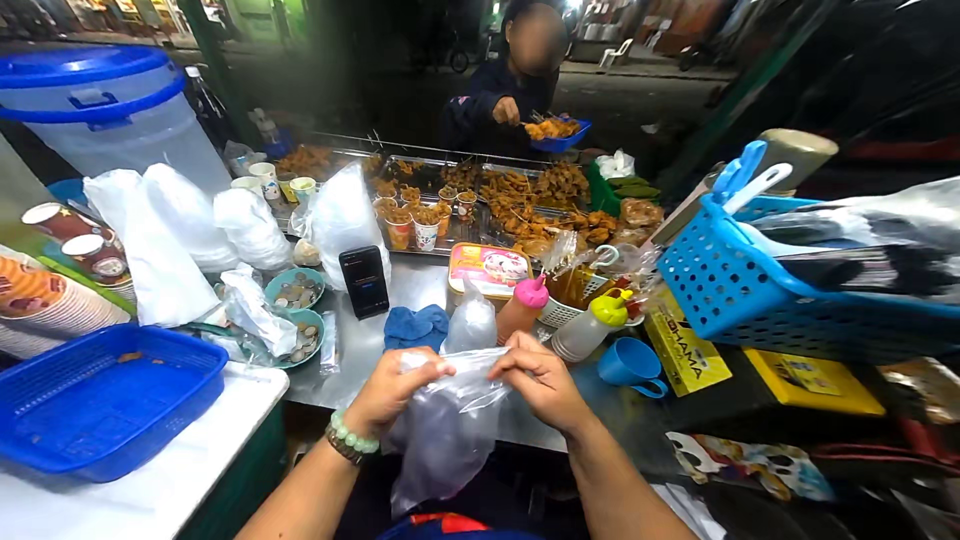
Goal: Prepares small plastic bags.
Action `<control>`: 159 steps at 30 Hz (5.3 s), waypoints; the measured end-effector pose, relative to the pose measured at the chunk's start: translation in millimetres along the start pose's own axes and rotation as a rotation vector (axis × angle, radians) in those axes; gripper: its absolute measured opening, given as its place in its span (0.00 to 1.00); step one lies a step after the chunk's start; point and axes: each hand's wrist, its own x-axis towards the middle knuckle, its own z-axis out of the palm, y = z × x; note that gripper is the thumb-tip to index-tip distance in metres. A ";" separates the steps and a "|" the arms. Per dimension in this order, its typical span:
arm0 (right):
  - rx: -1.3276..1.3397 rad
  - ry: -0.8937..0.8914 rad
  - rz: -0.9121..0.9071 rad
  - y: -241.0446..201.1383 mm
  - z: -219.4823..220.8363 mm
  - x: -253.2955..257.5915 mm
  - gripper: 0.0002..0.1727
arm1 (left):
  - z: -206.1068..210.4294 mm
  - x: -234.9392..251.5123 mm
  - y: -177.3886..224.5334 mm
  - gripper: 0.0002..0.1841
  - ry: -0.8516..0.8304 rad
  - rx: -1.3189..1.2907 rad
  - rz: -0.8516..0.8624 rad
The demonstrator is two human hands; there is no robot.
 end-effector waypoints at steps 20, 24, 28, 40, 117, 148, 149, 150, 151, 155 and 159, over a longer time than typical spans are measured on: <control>-0.325 0.063 0.822 86.8 36.7 11.7 0.13 | 20.8 54.1 -60.8 0.12 0.204 0.059 -0.720; -0.349 0.246 0.739 90.4 41.3 -12.3 0.15 | 16.3 43.3 -83.2 0.32 0.141 0.059 -0.649; -0.437 0.428 0.270 86.3 53.4 -47.9 0.13 | -8.4 35.2 -81.9 0.20 0.326 0.080 -0.516; -0.769 -0.515 0.677 98.7 156.2 15.8 0.26 | -54.1 -46.4 -36.9 0.23 0.430 0.123 -0.128; -0.041 0.357 0.689 92.7 30.1 -9.9 0.15 | -2.5 30.8 -81.7 0.23 0.216 0.237 -0.499; 1.046 0.012 0.324 -8.3 34.5 -36.2 0.11 | 15.4 -50.8 -25.0 0.03 -0.112 -0.622 -0.098; 1.057 -0.031 0.293 -7.4 28.4 -36.6 0.09 | 10.6 -47.5 -24.7 0.04 -0.120 -0.601 -0.084; 0.978 -0.066 0.224 -4.5 21.8 -35.8 0.08 | 6.2 -43.7 -22.7 0.05 -0.123 -0.536 -0.061; 0.803 -0.095 0.129 -0.2 14.0 -34.2 0.09 | 1.9 -39.7 -19.3 0.05 -0.127 -0.423 -0.024; -0.341 -0.035 -0.099 -3.1 -9.7 -14.1 0.14 | -2.2 -13.0 10.4 0.14 -0.198 0.552 0.166; -0.573 -0.015 0.027 -19.2 -9.3 25.9 0.21 | 27.5 22.9 37.3 0.37 -0.240 0.910 -0.064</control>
